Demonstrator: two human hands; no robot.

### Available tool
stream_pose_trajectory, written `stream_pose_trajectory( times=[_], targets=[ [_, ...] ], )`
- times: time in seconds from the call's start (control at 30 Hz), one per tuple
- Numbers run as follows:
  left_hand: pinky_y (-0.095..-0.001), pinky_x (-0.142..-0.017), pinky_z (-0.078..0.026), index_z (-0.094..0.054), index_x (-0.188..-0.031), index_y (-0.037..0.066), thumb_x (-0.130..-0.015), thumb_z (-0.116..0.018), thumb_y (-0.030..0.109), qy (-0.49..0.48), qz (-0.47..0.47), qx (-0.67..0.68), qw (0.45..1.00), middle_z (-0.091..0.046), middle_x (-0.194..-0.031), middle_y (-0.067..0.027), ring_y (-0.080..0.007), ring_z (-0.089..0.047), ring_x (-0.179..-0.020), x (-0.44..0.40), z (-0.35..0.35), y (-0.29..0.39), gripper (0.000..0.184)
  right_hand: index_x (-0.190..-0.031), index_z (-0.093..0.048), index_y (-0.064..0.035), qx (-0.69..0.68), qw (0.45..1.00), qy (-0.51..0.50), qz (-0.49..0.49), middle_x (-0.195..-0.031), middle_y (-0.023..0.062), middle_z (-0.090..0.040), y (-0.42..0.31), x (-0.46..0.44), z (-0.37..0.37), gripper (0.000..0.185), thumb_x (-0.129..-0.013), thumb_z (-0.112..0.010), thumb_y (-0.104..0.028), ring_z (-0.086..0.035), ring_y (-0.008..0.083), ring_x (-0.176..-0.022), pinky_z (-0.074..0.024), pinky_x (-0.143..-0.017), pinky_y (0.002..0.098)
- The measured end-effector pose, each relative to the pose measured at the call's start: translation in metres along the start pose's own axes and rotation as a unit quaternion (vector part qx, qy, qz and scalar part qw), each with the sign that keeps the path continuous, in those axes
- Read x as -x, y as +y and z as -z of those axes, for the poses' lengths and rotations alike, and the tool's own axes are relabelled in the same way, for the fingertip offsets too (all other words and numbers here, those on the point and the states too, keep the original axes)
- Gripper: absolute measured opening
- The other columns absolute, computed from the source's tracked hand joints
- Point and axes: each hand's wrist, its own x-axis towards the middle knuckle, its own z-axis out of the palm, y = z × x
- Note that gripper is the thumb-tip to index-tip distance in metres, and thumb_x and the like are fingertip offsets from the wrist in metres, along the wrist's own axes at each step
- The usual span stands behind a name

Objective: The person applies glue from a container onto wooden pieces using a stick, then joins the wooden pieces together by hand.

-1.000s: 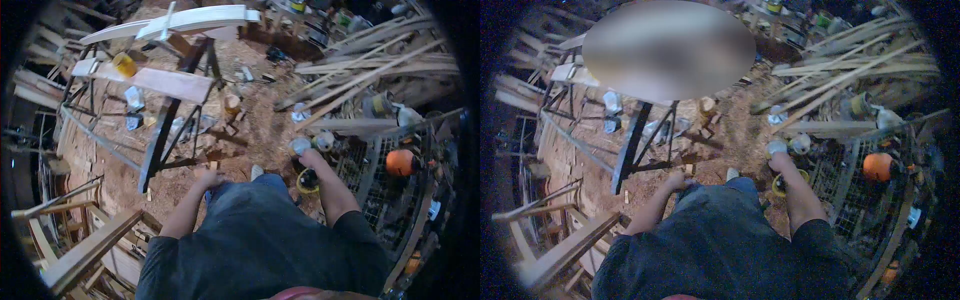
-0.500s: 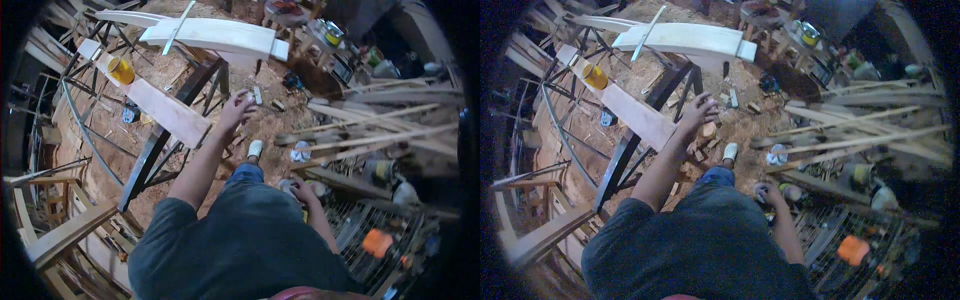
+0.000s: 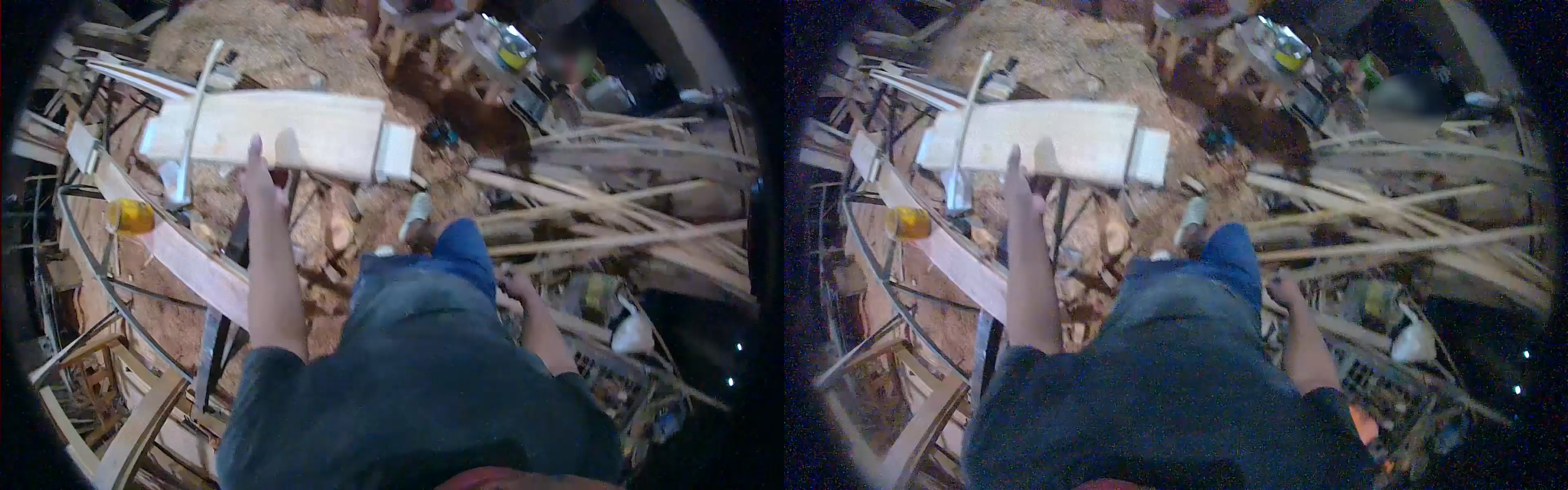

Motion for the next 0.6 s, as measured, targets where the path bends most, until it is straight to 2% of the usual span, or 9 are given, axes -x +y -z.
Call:
stream_pose_trajectory(
  times=[0.03, 0.1, 0.2, 0.33, 0.43, 0.47, 0.5, 0.57, 0.6],
  targets=[
    [-0.0470, -0.097, -0.060, -0.051, -0.144, 0.002, -0.097, -0.076, 0.031, -0.019, -0.029, 0.026, 0.999, -0.064, -0.135, -0.0139, -0.0287, -0.068, -0.115, -0.001, 0.000, -0.003, 0.061, -0.103, -0.075, -0.0045, 0.095, 0.994, 0.004, 0.051, -0.081, 0.0122, -0.074, -0.014, -0.038, 0.014, 0.026, -0.097, -0.069, -0.029, -0.069, 0.0180, -0.068, -0.0562, -0.065, 0.0401],
    [-0.0494, -0.100, -0.057, -0.043, -0.153, -0.001, -0.097, -0.076, 0.029, 0.071, -0.092, 0.003, 0.993, -0.062, -0.140, -0.0156, -0.0297, -0.063, -0.126, -0.008, -0.007, -0.010, 0.071, -0.101, -0.076, -0.0054, 0.059, 0.986, -0.034, 0.154, -0.082, 0.0124, -0.074, 0.006, -0.111, 0.022, 0.030, -0.098, -0.069, -0.034, -0.068, 0.0187, -0.067, -0.0560, -0.067, 0.0420],
    [-0.0464, -0.094, -0.059, -0.050, -0.145, -0.001, -0.097, -0.076, 0.026, 0.082, -0.097, 0.046, 0.991, -0.064, -0.133, -0.0155, -0.0293, -0.067, -0.116, -0.010, -0.008, -0.012, 0.062, -0.096, -0.075, -0.0027, -0.049, 0.996, -0.078, 0.003, -0.079, 0.0112, -0.072, -0.055, -0.146, 0.096, 0.027, -0.099, -0.070, -0.029, -0.067, 0.0169, -0.067, -0.0543, -0.062, 0.0379],
    [-0.0424, -0.088, -0.060, -0.058, -0.136, -0.002, -0.095, -0.078, 0.026, 0.232, -0.100, -0.014, 0.968, -0.068, -0.123, -0.0145, -0.0276, -0.070, -0.104, 0.003, -0.047, 0.000, 0.053, -0.097, -0.077, -0.0062, -0.086, 0.991, -0.086, 0.058, -0.087, 0.0087, -0.074, -0.071, -0.259, 0.166, 0.019, -0.097, -0.070, -0.024, -0.068, 0.0156, -0.069, -0.0554, -0.064, 0.0347],
    [-0.0393, -0.090, -0.058, -0.058, -0.138, -0.004, -0.093, -0.080, 0.030, 0.252, -0.169, -0.087, 0.949, -0.068, -0.124, -0.0147, -0.0258, -0.069, -0.105, -0.007, -0.041, -0.007, 0.060, -0.100, -0.080, -0.0108, 0.075, 0.964, -0.092, 0.238, -0.102, 0.0159, -0.077, -0.089, -0.330, 0.253, 0.033, -0.088, -0.070, -0.040, -0.074, 0.0359, -0.094, -0.0568, -0.091, 0.0452],
    [-0.0389, -0.092, -0.057, -0.057, -0.140, -0.004, -0.093, -0.081, 0.031, 0.258, -0.180, -0.116, 0.942, -0.067, -0.126, -0.0153, -0.0261, -0.069, -0.106, -0.005, -0.045, -0.005, 0.063, -0.098, -0.080, -0.0126, 0.127, 0.969, -0.108, 0.181, -0.103, 0.0170, -0.076, -0.105, -0.349, 0.269, 0.027, -0.090, -0.066, -0.035, -0.073, 0.0385, -0.096, -0.0568, -0.090, 0.0469],
    [-0.0386, -0.093, -0.057, -0.056, -0.141, -0.005, -0.093, -0.081, 0.032, 0.266, -0.187, -0.147, 0.934, -0.067, -0.129, -0.0159, -0.0263, -0.068, -0.107, -0.003, -0.047, -0.004, 0.066, -0.096, -0.079, -0.0085, 0.020, 0.978, -0.072, 0.194, -0.102, 0.0185, -0.076, -0.101, -0.357, 0.298, 0.028, -0.092, -0.063, -0.030, -0.072, 0.0408, -0.097, -0.0573, -0.090, 0.0470],
    [-0.0382, -0.097, -0.055, -0.054, -0.144, -0.005, -0.093, -0.081, 0.034, 0.282, -0.232, -0.212, 0.907, -0.066, -0.133, -0.0165, -0.0269, -0.068, -0.110, -0.003, -0.045, -0.005, 0.070, -0.084, -0.077, -0.0052, 0.023, 0.968, 0.038, 0.248, -0.078, 0.0141, -0.073, -0.099, -0.407, 0.325, 0.020, -0.088, -0.064, -0.020, -0.074, 0.0250, -0.076, -0.0580, -0.075, 0.0406],
    [-0.0383, -0.099, -0.054, -0.054, -0.145, -0.005, -0.093, -0.081, 0.035, 0.292, -0.264, -0.247, 0.886, -0.065, -0.134, -0.0165, -0.0271, -0.067, -0.112, -0.008, -0.040, -0.006, 0.071, -0.083, -0.077, -0.0052, 0.058, 0.950, 0.066, 0.299, -0.082, 0.0150, -0.074, -0.107, -0.413, 0.347, 0.020, -0.088, -0.064, -0.021, -0.074, 0.0279, -0.080, -0.0581, -0.078, 0.0418]
  ],
)
